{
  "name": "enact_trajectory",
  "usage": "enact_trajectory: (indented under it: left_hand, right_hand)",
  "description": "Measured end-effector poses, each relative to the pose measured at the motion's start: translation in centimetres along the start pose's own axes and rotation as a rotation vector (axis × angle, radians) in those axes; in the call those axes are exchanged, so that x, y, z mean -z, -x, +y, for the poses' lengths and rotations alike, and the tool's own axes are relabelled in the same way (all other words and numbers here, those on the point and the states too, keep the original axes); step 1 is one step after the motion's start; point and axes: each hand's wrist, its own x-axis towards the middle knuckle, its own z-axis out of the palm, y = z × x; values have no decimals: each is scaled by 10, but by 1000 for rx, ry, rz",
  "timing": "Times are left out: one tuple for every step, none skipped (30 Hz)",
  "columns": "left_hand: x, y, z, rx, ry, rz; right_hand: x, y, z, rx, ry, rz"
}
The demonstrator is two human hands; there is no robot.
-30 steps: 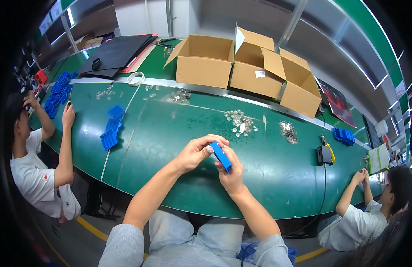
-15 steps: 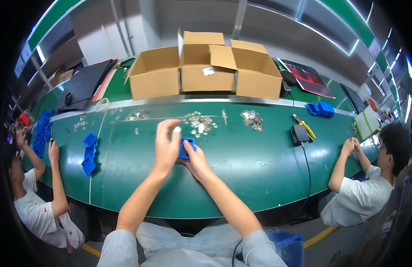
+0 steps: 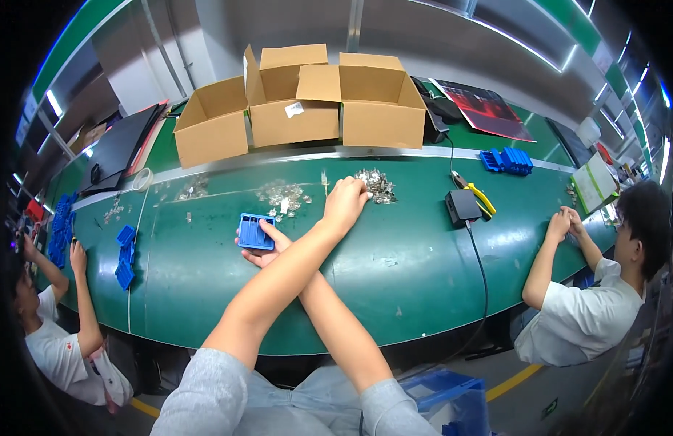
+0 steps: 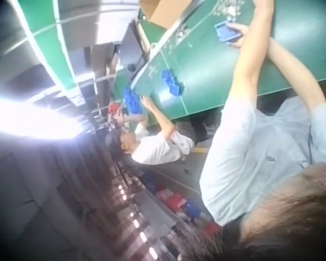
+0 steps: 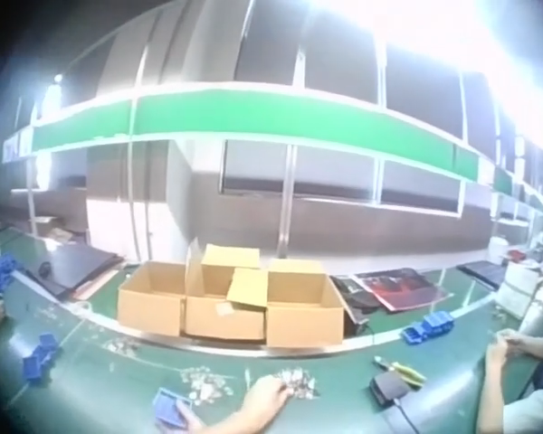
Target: Assembling metal contacts into blue plastic battery holders on a factory assembly line.
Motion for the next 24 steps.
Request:
enact_trajectory:
  left_hand:
    - [-1,0,1,5,-4,2]
    - [-3,0,-2,2,-20,22]
    - [-4,0,-5,-1,-37,43]
    - [-4,1,-8,8,-50,46]
    - [-1,3,-7,14,-63,34]
    - [3,5,-6,22,-78,23]
    - [7,8,-4,48,-46,-10]
    - [15,10,1,30,30,-30]
    - [24,12,6,10,105,-45]
    - [34,16,11,-96,193,32]
    - [53,23,21,-82,316,37]
    - [75,32,36,-73,443,40]
    - [99,45,42,-72,511,50]
    - [122,57,38,-112,482,71]
    - [145,74,22,-106,460,146]
    - [165,83,17,-80,418,193]
    - [193,102,-10,58,477,243]
    - [203,111,-33,87,427,309]
    - [212,120,-52,129,380,395]
    - [214,128,-73,161,345,391]
    - [215,138,-89,198,305,387]
    - [212,147,-102,219,277,374]
    - [212,150,-105,220,300,348]
    - [210,153,-104,226,322,324]
  right_hand:
    - [2,0,-1,3,-9,-26]
    - [0,2,-1,-5,-13,-54]
    - [-4,3,1,-2,-21,-52]
    - [-7,4,3,11,9,-45]
    - [-10,7,4,29,38,-36]
    - [-11,7,5,29,45,-45]
    - [-8,5,7,14,38,-58]
    - [-3,2,7,3,29,-71]
    - [0,-1,7,28,41,-35]
    - [4,-2,8,58,75,-13]
    - [8,-2,8,94,109,9]
    - [10,1,4,120,128,0]
    - [9,7,1,190,174,-43]
    - [6,16,-2,259,221,-85]
    - [-22,29,8,464,464,-18]
    - [-6,14,-1,604,399,2]
    - [-37,26,15,502,314,110]
    - [-37,25,10,493,322,240]
    - [-41,26,9,453,363,154]
    - [-40,27,9,481,381,174]
    - [-41,27,9,472,388,194]
    - [-42,27,9,463,399,207]
    - [-44,29,10,474,465,246]
    - [-44,29,11,480,519,258]
